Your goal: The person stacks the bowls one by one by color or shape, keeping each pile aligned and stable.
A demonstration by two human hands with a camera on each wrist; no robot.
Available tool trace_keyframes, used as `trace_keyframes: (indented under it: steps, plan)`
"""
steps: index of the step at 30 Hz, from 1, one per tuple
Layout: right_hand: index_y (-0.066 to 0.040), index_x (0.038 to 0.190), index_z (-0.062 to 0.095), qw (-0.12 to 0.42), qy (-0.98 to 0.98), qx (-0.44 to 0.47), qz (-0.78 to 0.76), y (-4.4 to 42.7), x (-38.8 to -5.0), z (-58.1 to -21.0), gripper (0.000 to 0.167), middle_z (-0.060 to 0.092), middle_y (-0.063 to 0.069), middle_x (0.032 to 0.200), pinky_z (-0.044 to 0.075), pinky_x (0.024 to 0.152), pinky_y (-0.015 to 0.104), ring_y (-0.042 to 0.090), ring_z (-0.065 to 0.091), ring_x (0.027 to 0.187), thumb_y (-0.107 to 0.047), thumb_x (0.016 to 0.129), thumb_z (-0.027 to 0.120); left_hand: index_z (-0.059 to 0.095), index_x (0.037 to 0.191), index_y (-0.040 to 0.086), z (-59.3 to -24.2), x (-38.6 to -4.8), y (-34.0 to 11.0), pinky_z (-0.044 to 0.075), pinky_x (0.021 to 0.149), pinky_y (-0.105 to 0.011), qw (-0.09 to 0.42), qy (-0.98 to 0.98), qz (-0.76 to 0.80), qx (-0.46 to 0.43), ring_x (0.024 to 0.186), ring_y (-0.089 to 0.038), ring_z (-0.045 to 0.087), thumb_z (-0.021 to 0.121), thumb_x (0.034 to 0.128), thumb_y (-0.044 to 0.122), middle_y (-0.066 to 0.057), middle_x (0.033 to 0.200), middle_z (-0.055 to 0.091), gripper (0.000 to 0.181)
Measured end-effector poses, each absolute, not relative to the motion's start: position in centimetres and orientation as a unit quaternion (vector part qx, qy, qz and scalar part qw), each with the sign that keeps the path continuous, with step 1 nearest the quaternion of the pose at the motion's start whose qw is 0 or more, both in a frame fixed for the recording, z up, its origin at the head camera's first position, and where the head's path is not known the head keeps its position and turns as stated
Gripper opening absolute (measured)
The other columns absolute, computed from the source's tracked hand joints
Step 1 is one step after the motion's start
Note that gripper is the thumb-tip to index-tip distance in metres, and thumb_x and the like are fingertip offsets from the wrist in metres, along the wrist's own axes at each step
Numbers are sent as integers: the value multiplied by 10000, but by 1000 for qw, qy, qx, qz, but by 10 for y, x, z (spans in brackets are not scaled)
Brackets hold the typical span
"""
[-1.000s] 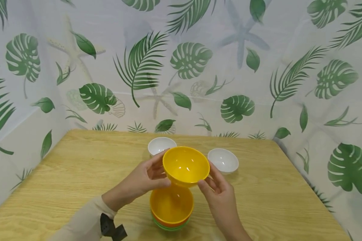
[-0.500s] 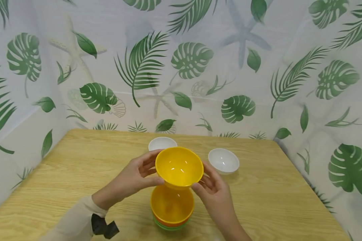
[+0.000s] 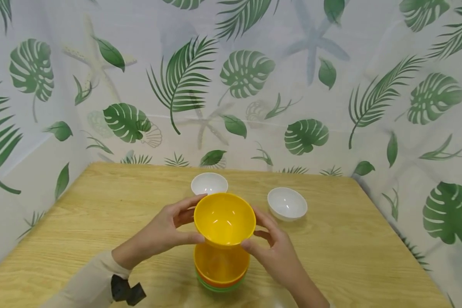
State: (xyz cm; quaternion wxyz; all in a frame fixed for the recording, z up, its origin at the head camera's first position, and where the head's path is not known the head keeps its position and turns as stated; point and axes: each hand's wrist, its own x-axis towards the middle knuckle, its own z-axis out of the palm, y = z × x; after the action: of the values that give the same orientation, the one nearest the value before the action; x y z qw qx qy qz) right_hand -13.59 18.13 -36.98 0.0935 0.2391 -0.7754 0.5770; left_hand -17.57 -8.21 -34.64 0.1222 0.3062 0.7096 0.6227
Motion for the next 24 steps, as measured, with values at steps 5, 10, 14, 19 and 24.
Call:
trace_keyframes:
  steps: [5, 10, 14, 19, 24]
  plan:
    - [-2, 1398, 455, 90, -802, 247, 537, 187, -138, -373, 585, 481, 171, 1392, 475, 919, 175, 45, 518, 1118, -2, 859, 682, 317, 1487, 57, -352, -178, -83, 323, 1111, -468, 124, 714, 613, 316, 1340, -237, 430, 798, 785, 273, -79, 1498, 392, 878]
    - [-21, 1381, 480, 93, -814, 252, 515, 189, -139, -376, 605, 497, 147, 1379, 479, 911, 184, 5, 490, 1156, -8, 825, 720, 384, 1463, 125, -356, -180, -83, 312, 1125, -449, 115, 730, 592, 321, 1340, -195, 421, 815, 757, 336, -12, 1467, 432, 853]
    - [-57, 1384, 487, 96, -823, 248, 502, 189, -138, -378, 621, 500, 110, 1369, 484, 911, 201, -6, 469, 1170, -28, 816, 737, 359, 1476, 113, -360, -179, -83, 314, 1119, -477, 116, 736, 584, 323, 1361, -227, 389, 809, 769, 319, -32, 1488, 405, 862]
    - [-80, 1373, 500, 95, -834, 242, 487, 190, -136, -381, 621, 509, 87, 1346, 502, 907, 250, 3, 471, 1155, -50, 807, 752, 369, 1470, 102, -367, -176, -83, 303, 1116, -512, 113, 749, 572, 315, 1388, -248, 340, 809, 768, 318, -43, 1496, 395, 857]
    - [-108, 1358, 511, 76, -838, 230, 488, 191, -134, -388, 602, 495, 64, 1353, 507, 909, 277, 10, 458, 1167, -72, 809, 756, 391, 1461, 125, -377, -172, -82, 312, 1104, -533, 101, 765, 560, 303, 1392, -235, 320, 822, 741, 356, -9, 1501, 375, 871]
